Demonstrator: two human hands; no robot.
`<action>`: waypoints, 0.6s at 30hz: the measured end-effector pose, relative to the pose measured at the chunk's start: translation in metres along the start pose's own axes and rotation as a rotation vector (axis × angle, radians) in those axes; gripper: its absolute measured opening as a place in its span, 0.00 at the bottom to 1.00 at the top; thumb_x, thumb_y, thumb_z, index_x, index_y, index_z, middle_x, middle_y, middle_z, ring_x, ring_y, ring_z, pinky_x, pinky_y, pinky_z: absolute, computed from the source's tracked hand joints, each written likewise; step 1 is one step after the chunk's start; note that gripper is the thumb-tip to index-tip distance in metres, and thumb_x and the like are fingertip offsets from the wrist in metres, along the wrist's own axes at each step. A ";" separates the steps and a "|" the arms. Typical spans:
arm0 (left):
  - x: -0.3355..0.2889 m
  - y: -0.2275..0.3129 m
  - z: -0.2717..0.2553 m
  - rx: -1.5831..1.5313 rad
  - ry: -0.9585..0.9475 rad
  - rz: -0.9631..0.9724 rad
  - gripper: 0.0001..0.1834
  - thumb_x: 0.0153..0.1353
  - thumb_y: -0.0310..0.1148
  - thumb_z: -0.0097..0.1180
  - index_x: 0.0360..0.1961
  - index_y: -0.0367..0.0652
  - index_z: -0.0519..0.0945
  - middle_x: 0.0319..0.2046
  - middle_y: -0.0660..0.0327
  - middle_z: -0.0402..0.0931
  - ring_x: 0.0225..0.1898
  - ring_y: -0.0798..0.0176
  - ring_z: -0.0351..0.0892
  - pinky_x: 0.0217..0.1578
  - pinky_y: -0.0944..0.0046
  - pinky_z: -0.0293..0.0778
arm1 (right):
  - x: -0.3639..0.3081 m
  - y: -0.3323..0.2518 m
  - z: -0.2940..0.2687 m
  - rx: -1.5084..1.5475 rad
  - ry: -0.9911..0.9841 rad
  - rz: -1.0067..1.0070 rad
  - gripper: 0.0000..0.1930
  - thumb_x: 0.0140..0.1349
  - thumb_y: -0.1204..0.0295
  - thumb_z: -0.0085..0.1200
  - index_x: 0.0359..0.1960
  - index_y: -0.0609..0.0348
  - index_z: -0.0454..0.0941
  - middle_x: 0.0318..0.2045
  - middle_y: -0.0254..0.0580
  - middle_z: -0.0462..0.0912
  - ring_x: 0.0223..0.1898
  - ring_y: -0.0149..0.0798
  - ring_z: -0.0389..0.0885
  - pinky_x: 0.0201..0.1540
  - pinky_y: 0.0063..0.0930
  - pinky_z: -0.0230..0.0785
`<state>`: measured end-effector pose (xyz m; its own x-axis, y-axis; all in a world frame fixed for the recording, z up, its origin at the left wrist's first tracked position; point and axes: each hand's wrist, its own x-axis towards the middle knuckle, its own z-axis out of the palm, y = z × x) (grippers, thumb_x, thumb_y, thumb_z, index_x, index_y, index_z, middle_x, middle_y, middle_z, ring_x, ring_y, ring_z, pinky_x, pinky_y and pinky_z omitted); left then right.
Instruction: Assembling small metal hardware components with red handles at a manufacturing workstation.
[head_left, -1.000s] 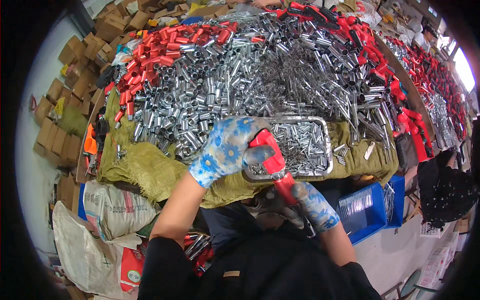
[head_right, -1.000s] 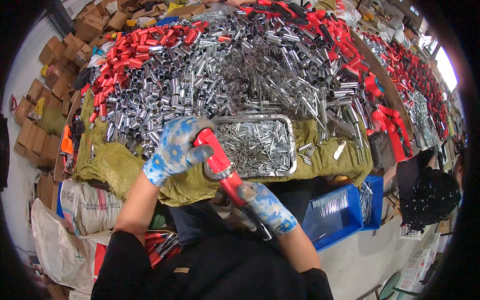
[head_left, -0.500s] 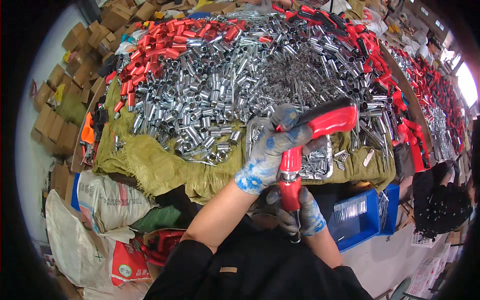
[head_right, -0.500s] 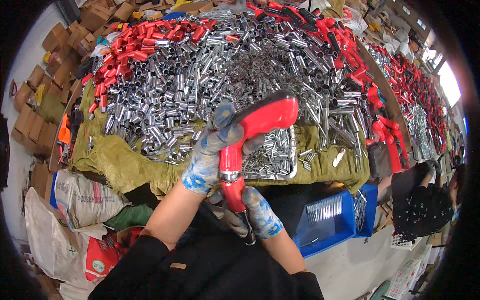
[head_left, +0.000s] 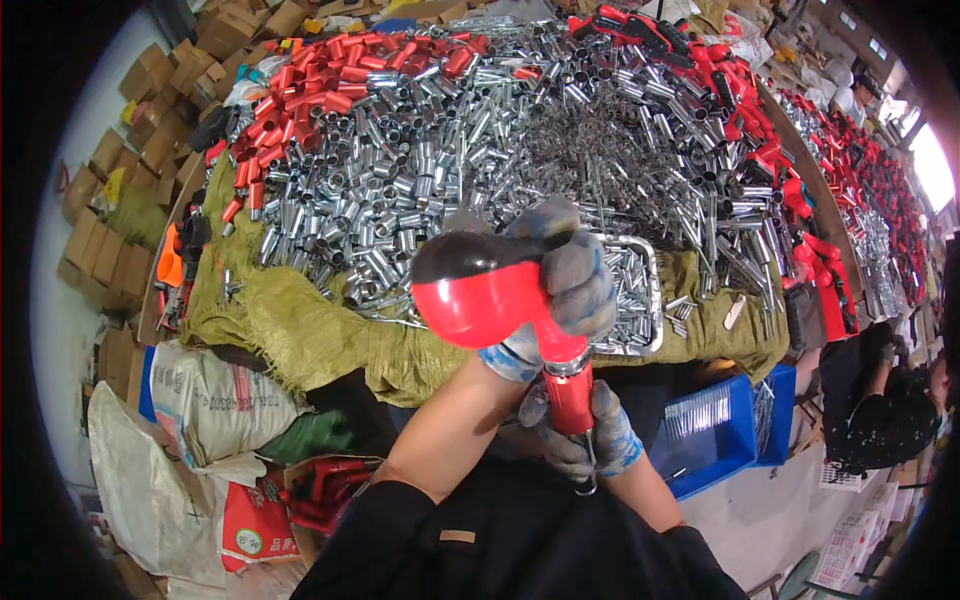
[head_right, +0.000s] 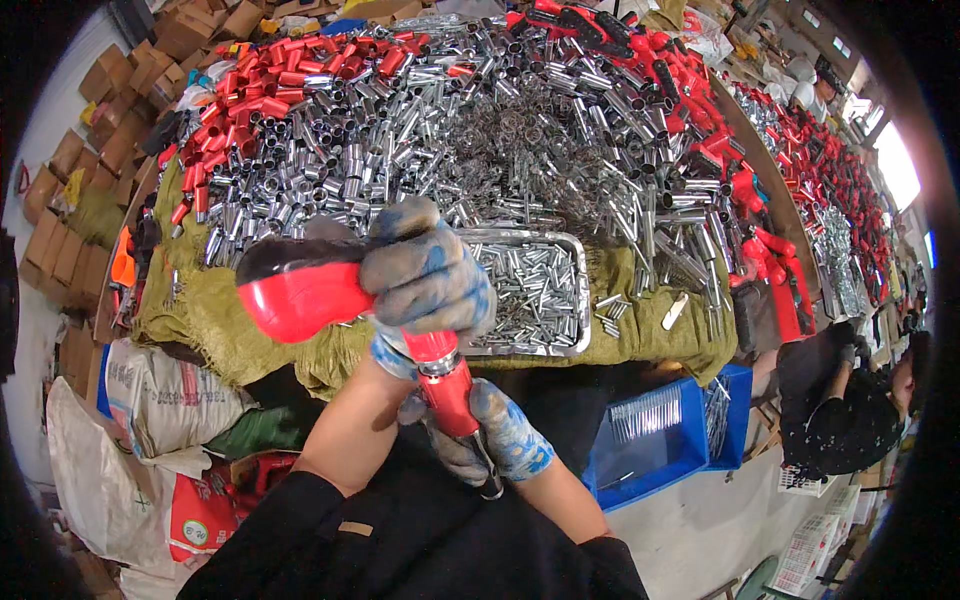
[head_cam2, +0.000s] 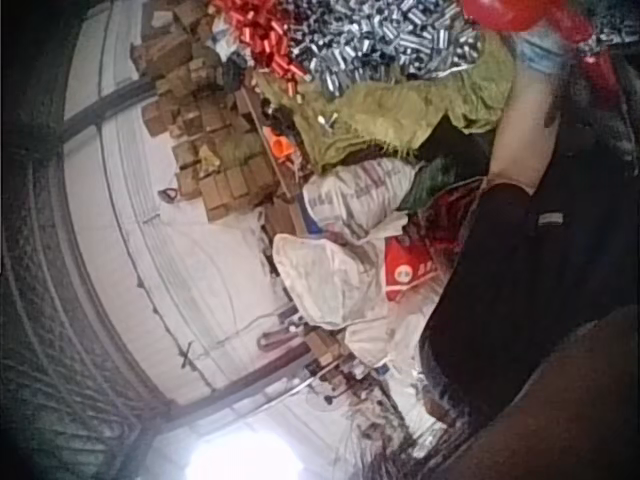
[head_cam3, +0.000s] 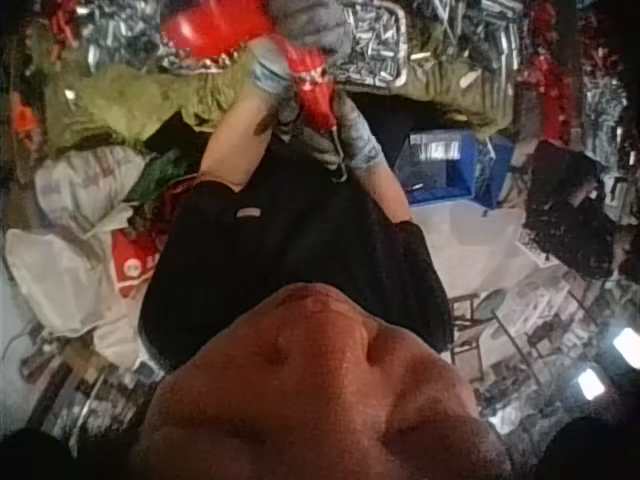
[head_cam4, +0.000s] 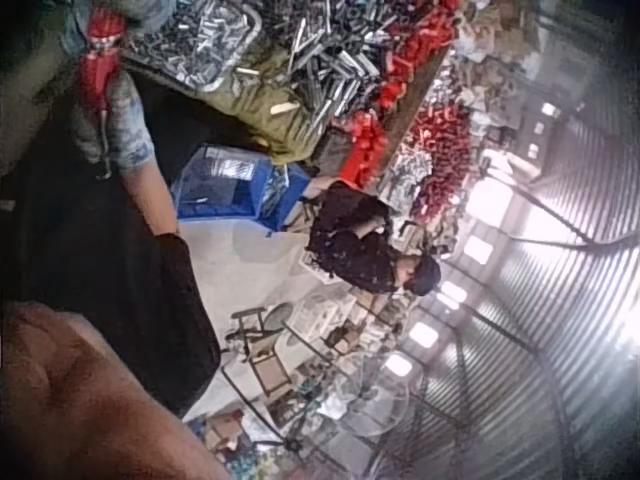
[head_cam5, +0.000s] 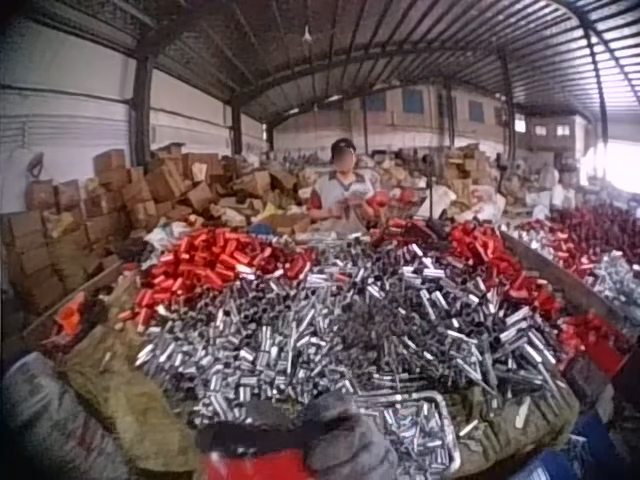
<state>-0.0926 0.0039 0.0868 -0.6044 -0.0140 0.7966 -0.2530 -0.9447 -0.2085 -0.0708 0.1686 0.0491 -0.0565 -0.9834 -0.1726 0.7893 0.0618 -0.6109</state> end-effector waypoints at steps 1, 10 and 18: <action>0.004 0.006 0.010 0.377 0.081 0.035 0.35 0.55 0.69 0.47 0.39 0.44 0.76 0.30 0.57 0.74 0.36 0.53 0.76 0.37 0.57 0.74 | 0.000 -0.004 0.001 -0.050 0.046 -0.032 0.44 0.49 0.31 0.51 0.47 0.66 0.72 0.12 0.32 0.68 0.08 0.27 0.63 0.09 0.19 0.55; 0.006 0.037 0.072 1.759 0.621 -0.157 0.24 0.63 0.43 0.45 0.48 0.30 0.76 0.48 0.48 0.77 0.51 0.56 0.75 0.58 0.59 0.64 | -0.017 0.004 -0.017 -0.280 0.124 -0.096 0.42 0.53 0.34 0.51 0.49 0.66 0.73 0.14 0.32 0.72 0.10 0.24 0.67 0.14 0.19 0.60; -0.005 0.064 0.078 2.369 0.742 -0.657 0.19 0.67 0.38 0.43 0.51 0.38 0.77 0.52 0.51 0.75 0.50 0.56 0.75 0.57 0.59 0.66 | -0.015 -0.010 -0.048 -0.099 0.435 -0.055 0.28 0.62 0.41 0.43 0.38 0.57 0.73 0.15 0.35 0.71 0.08 0.29 0.64 0.10 0.23 0.55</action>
<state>-0.0466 -0.0821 0.1137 -0.9743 -0.1484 0.1696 0.0689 0.5201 0.8513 -0.1073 0.1904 0.0210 -0.3653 -0.8236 -0.4339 0.7166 0.0487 -0.6958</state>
